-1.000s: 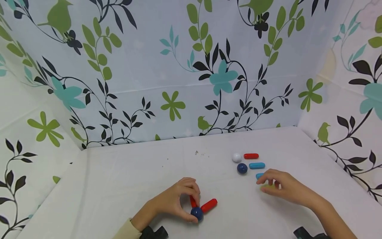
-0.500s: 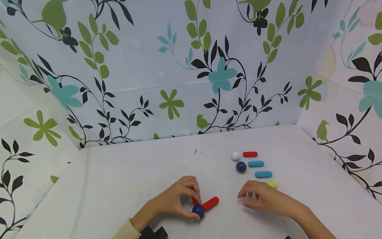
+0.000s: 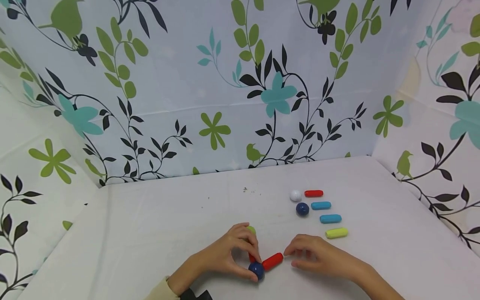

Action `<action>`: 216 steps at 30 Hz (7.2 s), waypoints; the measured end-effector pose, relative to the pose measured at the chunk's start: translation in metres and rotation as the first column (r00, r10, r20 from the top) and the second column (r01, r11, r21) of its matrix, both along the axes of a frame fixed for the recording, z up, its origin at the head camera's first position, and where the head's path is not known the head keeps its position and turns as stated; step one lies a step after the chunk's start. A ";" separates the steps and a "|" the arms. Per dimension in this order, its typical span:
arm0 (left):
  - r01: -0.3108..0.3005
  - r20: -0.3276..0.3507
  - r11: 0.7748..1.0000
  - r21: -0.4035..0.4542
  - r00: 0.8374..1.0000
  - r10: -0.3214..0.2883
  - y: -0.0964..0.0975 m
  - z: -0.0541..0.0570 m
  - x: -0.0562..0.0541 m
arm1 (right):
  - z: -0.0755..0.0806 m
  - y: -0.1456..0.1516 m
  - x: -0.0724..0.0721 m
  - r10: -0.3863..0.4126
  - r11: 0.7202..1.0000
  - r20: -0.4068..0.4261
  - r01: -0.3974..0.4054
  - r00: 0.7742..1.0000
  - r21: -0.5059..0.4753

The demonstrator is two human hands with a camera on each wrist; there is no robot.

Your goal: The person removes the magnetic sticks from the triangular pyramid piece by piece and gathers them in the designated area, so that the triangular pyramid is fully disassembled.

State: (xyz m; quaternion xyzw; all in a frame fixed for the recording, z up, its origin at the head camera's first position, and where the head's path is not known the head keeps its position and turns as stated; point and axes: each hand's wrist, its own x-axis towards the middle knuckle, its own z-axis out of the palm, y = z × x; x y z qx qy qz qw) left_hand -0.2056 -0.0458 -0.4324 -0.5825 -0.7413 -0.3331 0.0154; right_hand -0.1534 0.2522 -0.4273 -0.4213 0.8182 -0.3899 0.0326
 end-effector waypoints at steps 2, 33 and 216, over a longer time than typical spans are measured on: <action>-0.001 -0.008 1.000 -0.004 1.000 0.001 0.001 0.000 0.000 | -0.002 -0.004 0.001 -0.004 1.000 -0.010 0.004 1.000 -0.003; -0.015 -0.028 1.000 -0.003 0.999 0.015 0.003 -0.002 0.001 | -0.015 -0.033 0.008 -0.075 0.997 -0.030 0.073 0.997 -0.038; -0.051 0.046 0.995 -0.088 0.997 0.055 0.018 -0.005 0.015 | -0.003 -0.025 0.013 0.000 0.998 0.098 0.006 0.995 -0.061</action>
